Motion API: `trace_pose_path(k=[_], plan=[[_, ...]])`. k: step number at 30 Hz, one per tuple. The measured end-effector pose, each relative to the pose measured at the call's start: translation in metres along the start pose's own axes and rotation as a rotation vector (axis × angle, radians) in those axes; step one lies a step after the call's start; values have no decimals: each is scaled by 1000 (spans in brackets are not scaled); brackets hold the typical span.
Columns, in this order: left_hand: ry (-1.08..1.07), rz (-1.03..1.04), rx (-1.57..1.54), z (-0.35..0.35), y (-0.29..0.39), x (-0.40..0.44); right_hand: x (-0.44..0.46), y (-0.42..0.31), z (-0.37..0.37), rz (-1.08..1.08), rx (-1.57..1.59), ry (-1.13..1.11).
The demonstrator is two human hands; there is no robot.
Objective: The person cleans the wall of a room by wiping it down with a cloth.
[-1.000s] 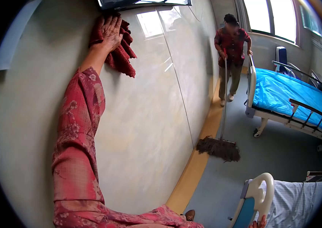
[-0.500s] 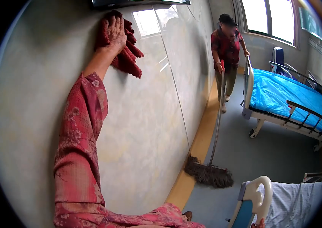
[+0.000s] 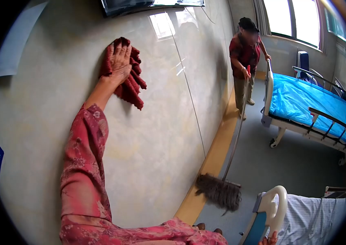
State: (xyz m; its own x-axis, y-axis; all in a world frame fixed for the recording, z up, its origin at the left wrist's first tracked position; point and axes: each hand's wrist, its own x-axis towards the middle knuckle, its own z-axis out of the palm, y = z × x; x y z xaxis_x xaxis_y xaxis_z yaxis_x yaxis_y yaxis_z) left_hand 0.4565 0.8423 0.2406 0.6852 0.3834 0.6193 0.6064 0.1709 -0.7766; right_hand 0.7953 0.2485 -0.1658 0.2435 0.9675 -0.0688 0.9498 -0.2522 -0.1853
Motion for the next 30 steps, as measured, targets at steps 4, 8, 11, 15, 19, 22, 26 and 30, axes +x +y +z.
trace_pose_path(k=[4, 8, 11, 15, 19, 22, 26, 30], plan=[[-75, -79, 7, -30, -16, -21, -1, 2, 8, -17, 51, 29], [-60, -141, -39, -35, -29, -21, 20, -20, -20, -12, 92, 100], [4, -123, -98, -22, -24, -19, 59, -19, -19, 15, 2, 232], [43, -133, -128, -8, -13, -7, 97, 17, -5, 245, 4, 221], [-3, -179, -89, -16, -7, -8, 91, 36, 23, 294, 302, 220], [4, -208, -46, -16, 1, -6, 80, 35, 27, 320, 156, 285], [-25, -228, 4, -39, 12, -5, 50, 63, 43, 287, 143, 275], [19, -297, 31, -61, 15, -9, 8, 87, 64, 370, 221, 210]])
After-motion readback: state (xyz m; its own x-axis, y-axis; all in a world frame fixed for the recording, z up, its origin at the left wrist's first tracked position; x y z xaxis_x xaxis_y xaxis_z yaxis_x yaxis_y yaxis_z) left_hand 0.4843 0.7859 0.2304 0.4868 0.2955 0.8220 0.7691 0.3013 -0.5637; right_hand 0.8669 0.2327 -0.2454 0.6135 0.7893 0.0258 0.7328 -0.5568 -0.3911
